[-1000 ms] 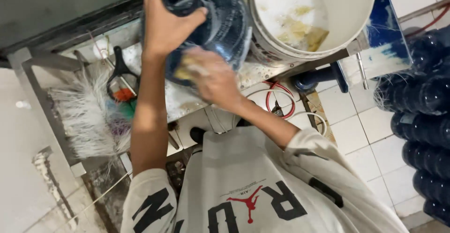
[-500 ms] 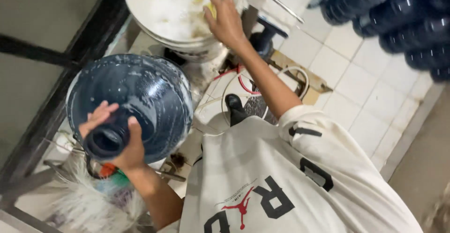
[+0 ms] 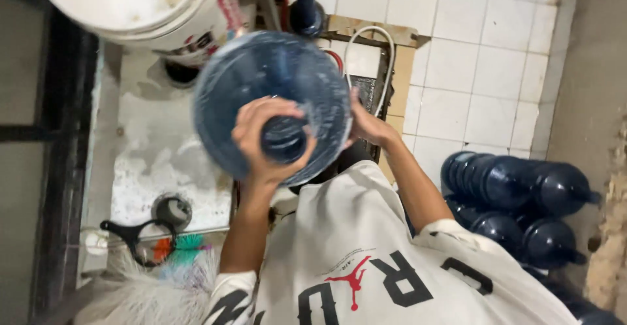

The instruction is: The person scrubs the exterior of a large blue water jug with a yellow sponge and soapy water, then places it among other jugs. They repeat this process with a second jug, scrubbing it thoroughly before setting it aside.

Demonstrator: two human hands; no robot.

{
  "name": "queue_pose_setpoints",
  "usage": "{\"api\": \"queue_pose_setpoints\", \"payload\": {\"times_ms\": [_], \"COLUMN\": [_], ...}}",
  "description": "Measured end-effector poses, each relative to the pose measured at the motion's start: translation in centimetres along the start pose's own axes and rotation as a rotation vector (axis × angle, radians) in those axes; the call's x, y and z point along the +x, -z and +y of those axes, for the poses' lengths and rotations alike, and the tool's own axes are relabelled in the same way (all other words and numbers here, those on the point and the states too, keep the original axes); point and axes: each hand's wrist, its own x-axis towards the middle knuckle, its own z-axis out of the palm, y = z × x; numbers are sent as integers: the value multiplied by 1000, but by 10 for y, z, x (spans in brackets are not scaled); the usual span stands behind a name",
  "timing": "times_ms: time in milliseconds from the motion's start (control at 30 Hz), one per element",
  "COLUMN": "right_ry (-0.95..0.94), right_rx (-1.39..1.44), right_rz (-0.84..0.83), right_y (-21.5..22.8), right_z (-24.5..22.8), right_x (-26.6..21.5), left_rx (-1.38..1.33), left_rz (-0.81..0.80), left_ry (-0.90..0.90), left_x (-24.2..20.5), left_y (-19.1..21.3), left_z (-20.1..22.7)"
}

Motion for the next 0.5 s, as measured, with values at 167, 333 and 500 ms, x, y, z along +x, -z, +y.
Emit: {"api": "queue_pose_setpoints", "payload": {"times_ms": [167,333,500], "right_ry": [106,247,290], "right_rx": [290,387,533], "right_rz": [326,449,544], "right_y": [73,157,271], "right_z": [50,56,53], "right_x": [-61,-77,-43], "left_rx": [-257,-335,-299], "left_rz": [-235,-556,-697], "left_ry": [-71,13,70], "left_x": [45,106,165], "left_y": [-126,-262,-394], "left_z": [-19,-43,-67]}}
